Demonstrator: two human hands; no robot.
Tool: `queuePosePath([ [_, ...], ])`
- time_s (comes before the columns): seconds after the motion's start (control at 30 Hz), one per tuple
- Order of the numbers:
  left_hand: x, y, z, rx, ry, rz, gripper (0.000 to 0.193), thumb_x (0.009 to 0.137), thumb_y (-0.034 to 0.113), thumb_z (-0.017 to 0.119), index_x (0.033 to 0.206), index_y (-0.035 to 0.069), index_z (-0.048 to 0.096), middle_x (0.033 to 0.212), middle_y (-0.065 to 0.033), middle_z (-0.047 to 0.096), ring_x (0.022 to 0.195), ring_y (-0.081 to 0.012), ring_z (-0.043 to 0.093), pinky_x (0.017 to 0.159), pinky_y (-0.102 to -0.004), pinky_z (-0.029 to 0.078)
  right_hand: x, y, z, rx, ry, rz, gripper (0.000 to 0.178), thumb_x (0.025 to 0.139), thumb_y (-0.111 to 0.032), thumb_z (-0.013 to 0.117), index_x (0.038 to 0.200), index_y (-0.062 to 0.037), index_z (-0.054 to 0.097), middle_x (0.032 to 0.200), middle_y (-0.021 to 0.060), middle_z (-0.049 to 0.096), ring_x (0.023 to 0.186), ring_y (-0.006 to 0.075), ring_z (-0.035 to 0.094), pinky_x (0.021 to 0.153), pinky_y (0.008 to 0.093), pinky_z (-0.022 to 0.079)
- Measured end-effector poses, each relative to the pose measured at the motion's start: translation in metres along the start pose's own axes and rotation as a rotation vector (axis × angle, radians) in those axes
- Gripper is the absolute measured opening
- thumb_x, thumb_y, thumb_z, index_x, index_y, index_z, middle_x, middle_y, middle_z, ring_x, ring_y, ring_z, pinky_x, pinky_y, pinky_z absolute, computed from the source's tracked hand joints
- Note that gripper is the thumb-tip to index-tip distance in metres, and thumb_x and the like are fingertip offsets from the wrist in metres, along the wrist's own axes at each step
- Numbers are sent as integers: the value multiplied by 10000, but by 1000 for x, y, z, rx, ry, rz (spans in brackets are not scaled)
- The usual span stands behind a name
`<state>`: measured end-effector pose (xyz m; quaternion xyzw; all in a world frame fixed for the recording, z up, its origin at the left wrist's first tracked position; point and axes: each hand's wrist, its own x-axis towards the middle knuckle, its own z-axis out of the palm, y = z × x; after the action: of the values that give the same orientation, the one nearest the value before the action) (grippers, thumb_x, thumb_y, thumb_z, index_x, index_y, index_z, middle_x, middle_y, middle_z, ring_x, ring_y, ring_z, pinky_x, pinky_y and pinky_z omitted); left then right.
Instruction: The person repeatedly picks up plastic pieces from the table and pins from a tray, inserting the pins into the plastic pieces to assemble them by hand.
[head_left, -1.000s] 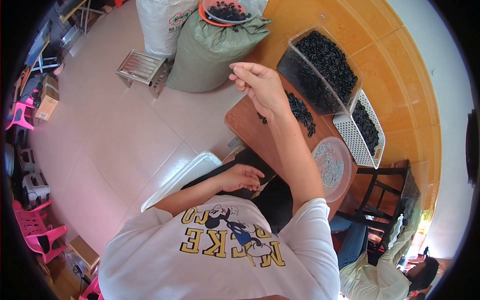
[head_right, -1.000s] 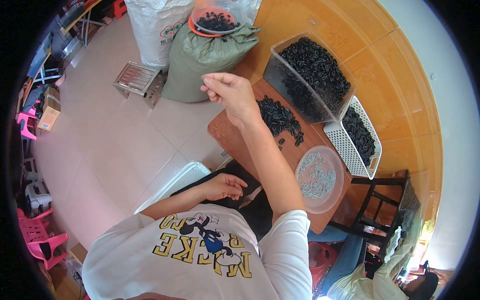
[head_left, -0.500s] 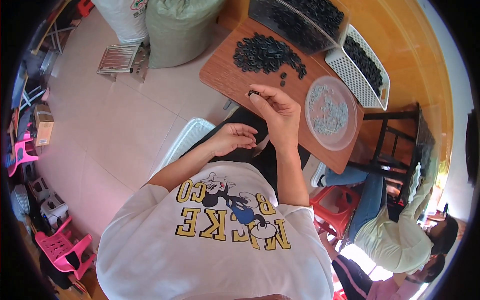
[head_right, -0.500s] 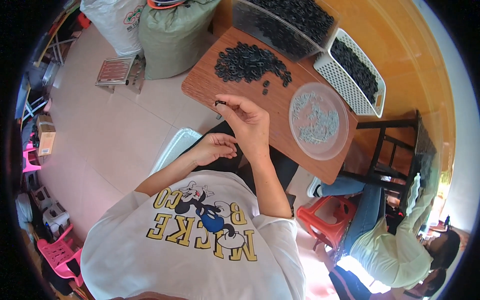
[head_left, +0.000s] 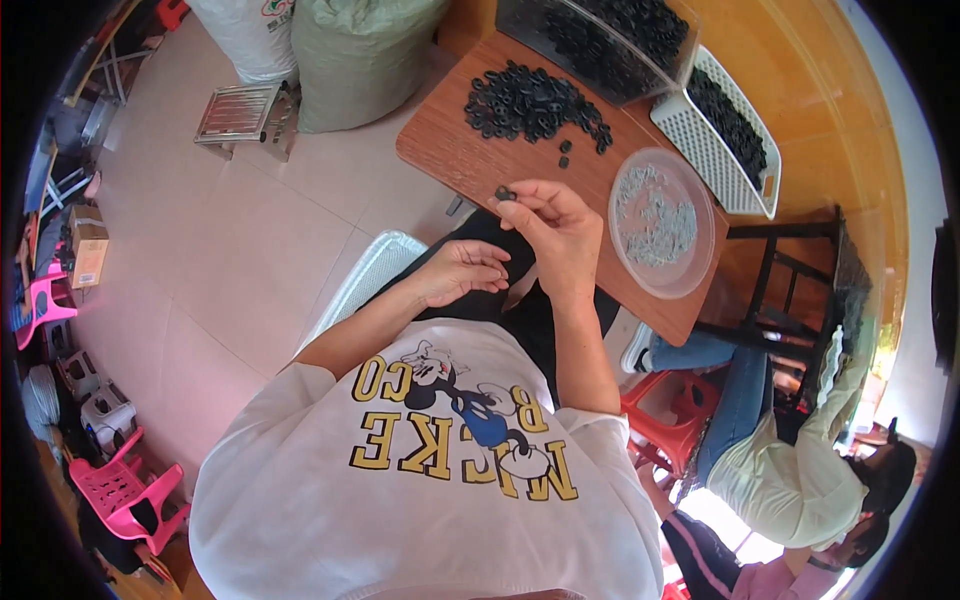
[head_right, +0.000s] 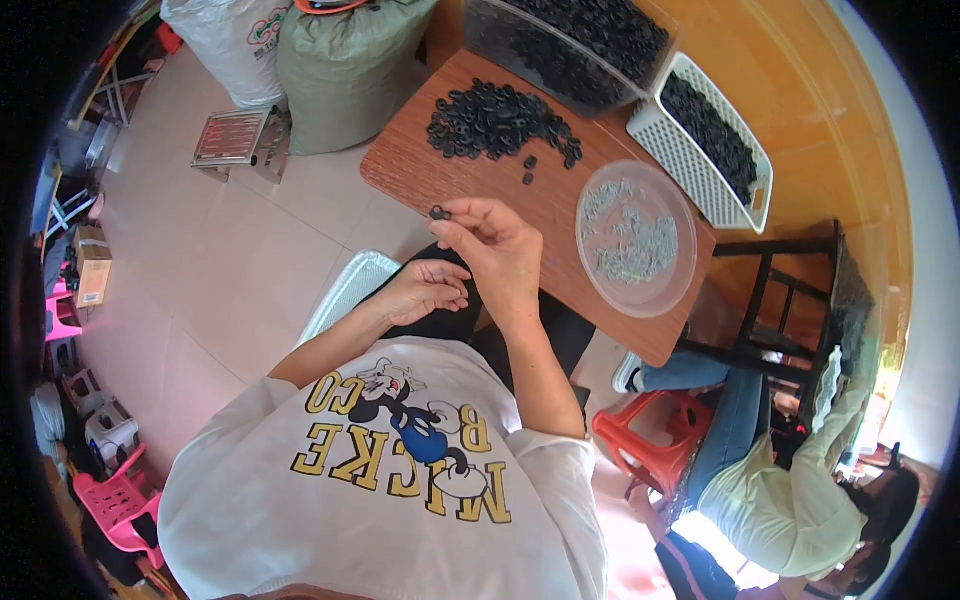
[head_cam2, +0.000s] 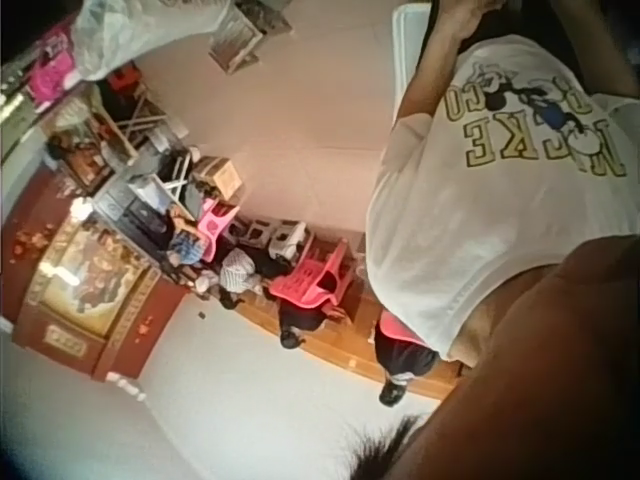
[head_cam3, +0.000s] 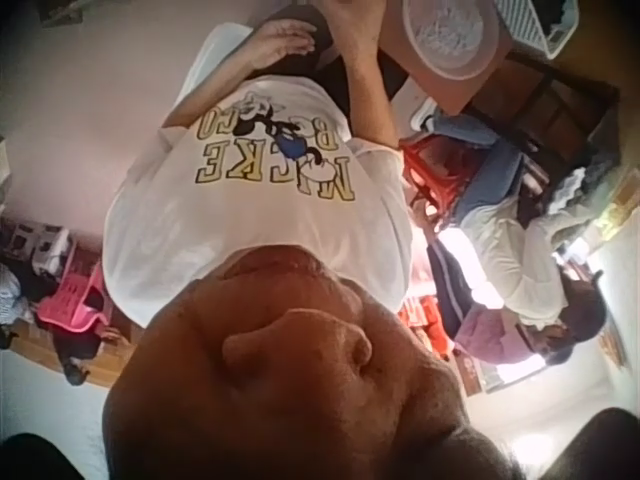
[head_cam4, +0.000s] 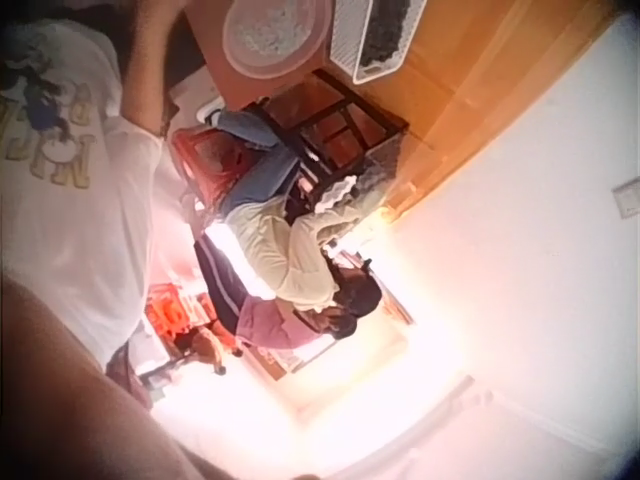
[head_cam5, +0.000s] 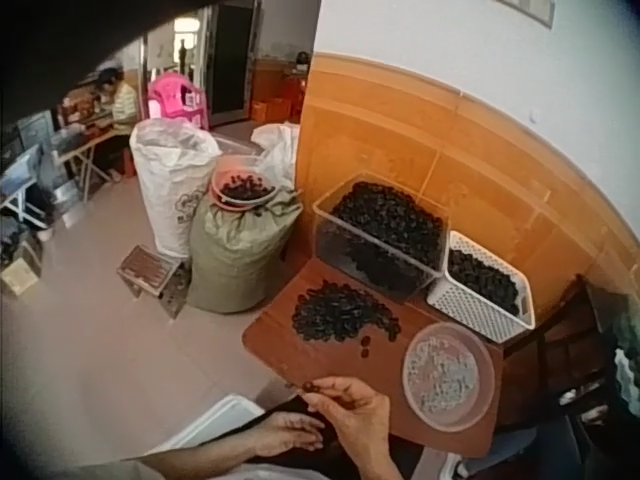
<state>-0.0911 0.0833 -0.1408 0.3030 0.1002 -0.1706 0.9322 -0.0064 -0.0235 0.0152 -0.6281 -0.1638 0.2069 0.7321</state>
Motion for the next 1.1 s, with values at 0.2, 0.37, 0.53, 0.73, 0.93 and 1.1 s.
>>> queuePosePath([
  [0.2, -1, -5, -7, -8, -62, 26, 263, 840, 4, 599, 1101, -4, 570, 929, -113, 634, 859, -187, 635, 750, -284, 527, 14, 17, 6, -51, -59, 66, 151, 776, 65, 640, 916, 41, 590, 844, 122, 669, 693, 113, 612, 628, 215, 490],
  [0.37, -5, -6, -10, -56, -89, 35, 272, 840, -2, 596, 1111, -6, 570, 922, -114, 638, 852, -192, 639, 756, -289, 529, 59, 31, 32, -104, -321, 205, 172, 800, -38, 642, 956, 22, 599, 846, 90, 661, 763, 122, 624, 657, 224, 482],
  [0.53, -4, -1, -5, -33, -63, -1, 256, 836, -28, 587, 1092, -18, 579, 889, -133, 642, 800, -214, 652, 717, -294, 540, 222, 18, 83, 28, -498, 113, 284, 816, -146, 653, 1046, 8, 589, 921, 99, 650, 775, 152, 623, 687, 255, 504],
  [0.73, -4, 3, -3, 41, -26, 30, 251, 850, 19, 593, 1096, -25, 571, 899, -135, 640, 783, -202, 645, 716, -294, 534, 279, -45, 98, -552, -448, -86, 528, 822, -208, 662, 1219, 85, 476, 989, 120, 623, 791, 165, 646, 673, 247, 523],
  [0.93, -6, 2, -14, -55, -16, -1, 243, 842, -15, 582, 1085, -19, 583, 846, -132, 644, 696, -186, 636, 652, -267, 534, 177, -30, -22, -568, -358, -64, 224, 854, -159, 600, 971, 21, 665, 764, 36, 656, 639, 51, 554, 559, 191, 444],
  [1.1, 1, -3, -12, -46, -32, -31, 251, 837, -19, 591, 1088, -15, 582, 832, -109, 638, 684, -154, 617, 635, -247, 517, 75, 17, -73, -797, 102, -36, 184, 849, -124, 588, 946, 11, 667, 739, 93, 648, 645, 136, 590, 595, 257, 467],
])
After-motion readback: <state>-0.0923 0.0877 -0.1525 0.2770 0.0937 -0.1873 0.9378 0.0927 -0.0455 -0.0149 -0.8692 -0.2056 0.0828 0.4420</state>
